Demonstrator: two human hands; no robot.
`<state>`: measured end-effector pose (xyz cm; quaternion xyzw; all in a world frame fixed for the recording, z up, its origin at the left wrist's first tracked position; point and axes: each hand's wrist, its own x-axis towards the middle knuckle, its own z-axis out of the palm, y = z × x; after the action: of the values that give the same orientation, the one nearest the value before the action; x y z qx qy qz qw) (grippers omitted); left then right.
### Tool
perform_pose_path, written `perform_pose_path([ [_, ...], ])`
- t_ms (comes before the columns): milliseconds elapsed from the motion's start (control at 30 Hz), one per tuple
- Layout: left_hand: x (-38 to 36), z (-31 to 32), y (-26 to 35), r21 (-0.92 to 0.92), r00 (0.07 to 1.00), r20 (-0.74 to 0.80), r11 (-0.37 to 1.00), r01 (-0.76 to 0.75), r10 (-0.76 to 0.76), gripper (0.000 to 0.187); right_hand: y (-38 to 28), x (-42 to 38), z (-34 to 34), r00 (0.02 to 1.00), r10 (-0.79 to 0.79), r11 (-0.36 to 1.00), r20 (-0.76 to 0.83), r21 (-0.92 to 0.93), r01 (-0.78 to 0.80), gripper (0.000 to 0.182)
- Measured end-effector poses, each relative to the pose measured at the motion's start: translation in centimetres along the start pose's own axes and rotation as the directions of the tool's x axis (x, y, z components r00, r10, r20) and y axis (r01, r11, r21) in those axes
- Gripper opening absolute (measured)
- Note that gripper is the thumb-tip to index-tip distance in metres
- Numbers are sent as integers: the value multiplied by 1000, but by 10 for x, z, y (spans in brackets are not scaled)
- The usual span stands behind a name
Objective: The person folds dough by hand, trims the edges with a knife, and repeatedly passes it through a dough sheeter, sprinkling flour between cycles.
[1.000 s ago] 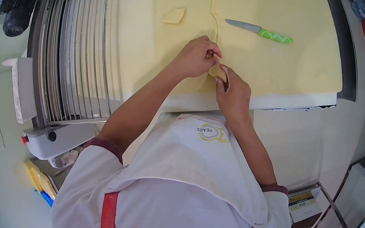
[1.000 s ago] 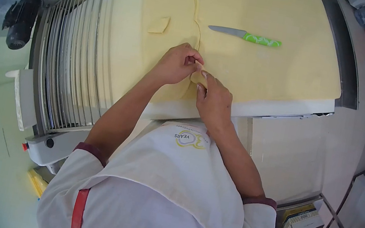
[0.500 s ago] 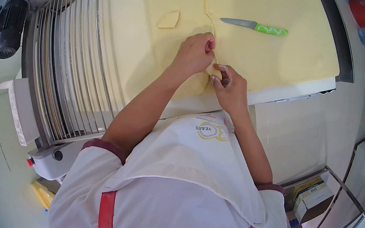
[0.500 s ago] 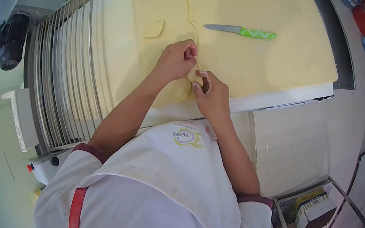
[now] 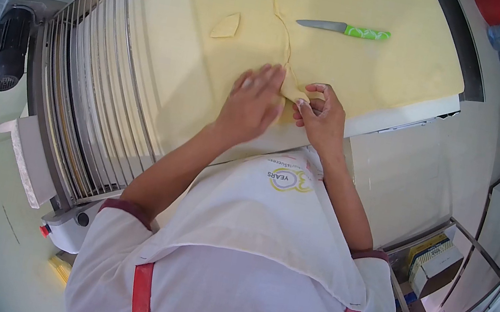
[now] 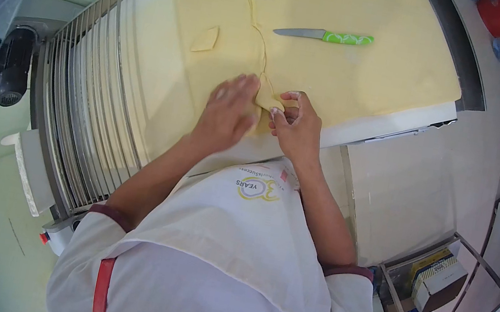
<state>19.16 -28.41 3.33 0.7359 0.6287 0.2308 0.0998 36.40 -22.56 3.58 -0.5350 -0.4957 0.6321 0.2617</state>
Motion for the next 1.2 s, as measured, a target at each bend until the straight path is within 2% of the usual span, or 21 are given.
perform_pose_path([
  [67, -18, 0, 13, 131, 983, 181, 991, -14, -10, 71, 2, 0, -4, 1000, 21, 999, 6, -31, -20, 14],
  [167, -15, 5, 20, 214, 971, 224, 976, 32, -81, 78, 2, 1, -8, 1000, 24, 996, 15, -83, -23, 16],
  [300, -10, 4, 15, 143, 975, 212, 989, 37, -67, 82, 9, -2, -9, 986, -167, 944, 21, -287, 166, 17],
  [367, -9, 2, 24, 56, 982, 184, 998, 21, -31, 83, 10, -7, -9, 954, -298, 863, 40, -415, 287, 19],
  [467, -14, 15, 29, 93, 960, 275, 995, 28, -52, 86, 14, -6, -14, 890, -449, 700, 85, -586, 409, 20],
  [567, -14, 19, 30, 144, 962, 267, 989, 26, -65, 88, 14, -9, -19, 878, -464, 574, 117, -715, 399, 18],
  [667, -14, 21, 31, 104, 959, 270, 993, 59, -85, 88, 4, -6, -24, 742, -638, 350, 205, -781, 518, 14],
  [767, -16, 17, 28, -26, 965, 246, 995, 101, -91, 85, 9, 2, -28, 689, -674, 314, 266, -741, 594, 11],
  [867, -30, 12, 30, 129, 957, 279, 991, 45, -80, 81, 16, 14, -39, 691, -655, 305, 305, -730, 611, 10],
  [967, -28, 14, 33, 156, 955, 286, 987, 31, -75, 77, 16, 18, -38, 692, -651, 302, 313, -729, 614, 8],
  [1067, -23, 7, 30, 10, 953, 291, 996, 87, -86, 70, 2, 18, -43, 745, -533, 333, 402, -709, 621, 19],
  [1167, -13, -8, 9, -69, 981, 103, 982, 173, -165, 63, -23, 21, -36, 698, -545, 324, 464, -651, 686, 38],
  [1200, -8, -11, -7, -111, 963, -42, 959, 261, -267, 60, -24, 24, -35, 693, -375, 241, 616, -657, 714, 58],
])
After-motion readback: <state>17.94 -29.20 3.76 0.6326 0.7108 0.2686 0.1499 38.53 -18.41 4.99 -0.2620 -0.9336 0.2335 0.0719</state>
